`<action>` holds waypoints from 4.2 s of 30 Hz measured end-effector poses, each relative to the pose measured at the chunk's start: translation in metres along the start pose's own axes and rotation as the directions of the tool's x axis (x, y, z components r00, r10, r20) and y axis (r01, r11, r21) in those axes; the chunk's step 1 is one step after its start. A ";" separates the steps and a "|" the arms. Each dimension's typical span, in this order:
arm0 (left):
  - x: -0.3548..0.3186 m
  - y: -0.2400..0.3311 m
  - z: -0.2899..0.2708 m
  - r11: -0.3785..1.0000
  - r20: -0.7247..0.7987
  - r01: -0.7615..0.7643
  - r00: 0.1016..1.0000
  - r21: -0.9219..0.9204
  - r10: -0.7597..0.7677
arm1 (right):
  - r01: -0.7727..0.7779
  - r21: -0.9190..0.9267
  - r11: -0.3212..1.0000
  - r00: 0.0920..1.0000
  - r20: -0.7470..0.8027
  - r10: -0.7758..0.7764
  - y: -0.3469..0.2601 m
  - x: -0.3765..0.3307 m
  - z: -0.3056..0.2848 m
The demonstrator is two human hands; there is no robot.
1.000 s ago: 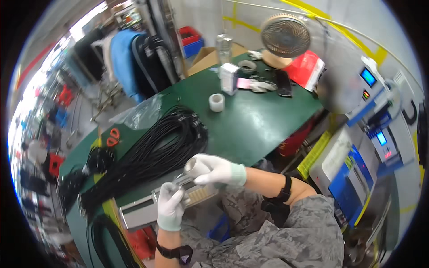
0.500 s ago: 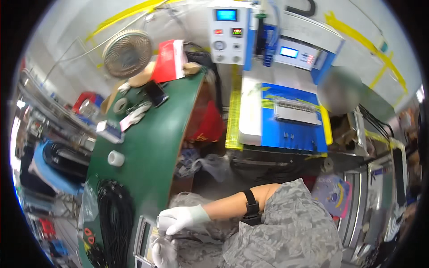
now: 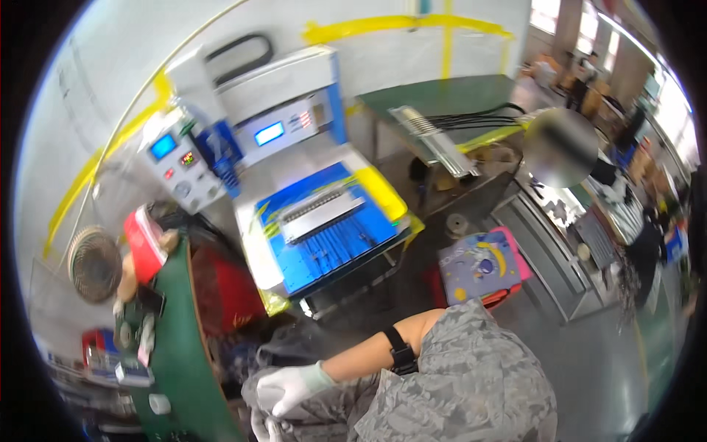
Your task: Organizing and processing bundles of electrical cables using a manual alignment jig and a machine on a production line.
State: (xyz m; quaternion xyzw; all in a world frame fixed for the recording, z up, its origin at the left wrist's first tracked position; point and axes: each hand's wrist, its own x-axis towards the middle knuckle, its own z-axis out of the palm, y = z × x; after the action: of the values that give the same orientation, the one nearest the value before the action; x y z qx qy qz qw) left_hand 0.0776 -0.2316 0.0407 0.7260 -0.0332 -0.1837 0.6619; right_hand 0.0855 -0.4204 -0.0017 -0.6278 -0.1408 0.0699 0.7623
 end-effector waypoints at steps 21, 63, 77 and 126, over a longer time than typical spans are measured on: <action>-0.033 -0.037 -0.028 0.973 0.096 -0.007 0.995 -0.230 0.030 | -0.316 0.269 0.910 0.934 0.254 0.250 -0.019 -0.001 -0.003; -0.047 -0.050 -0.231 0.597 -0.528 -0.308 0.817 -0.741 -0.233 | 0.484 -0.750 0.452 0.793 0.594 0.136 -0.055 0.290 0.244; -0.008 -0.050 -0.253 0.250 -0.489 -0.423 0.792 -0.871 -0.366 | 0.781 -0.591 0.203 0.449 0.757 0.475 0.036 0.421 0.332; 0.073 -0.098 -0.211 0.277 -0.861 -0.828 0.508 -0.487 0.004 | -0.234 -0.648 0.725 0.456 0.585 0.670 0.044 0.323 0.281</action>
State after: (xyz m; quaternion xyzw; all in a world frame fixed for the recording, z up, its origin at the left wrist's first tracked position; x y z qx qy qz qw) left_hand 0.1919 -0.0411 -0.0594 0.2219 0.1168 0.3404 0.9063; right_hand 0.3102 -0.0567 0.0450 -0.7090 -0.2952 0.5108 0.3863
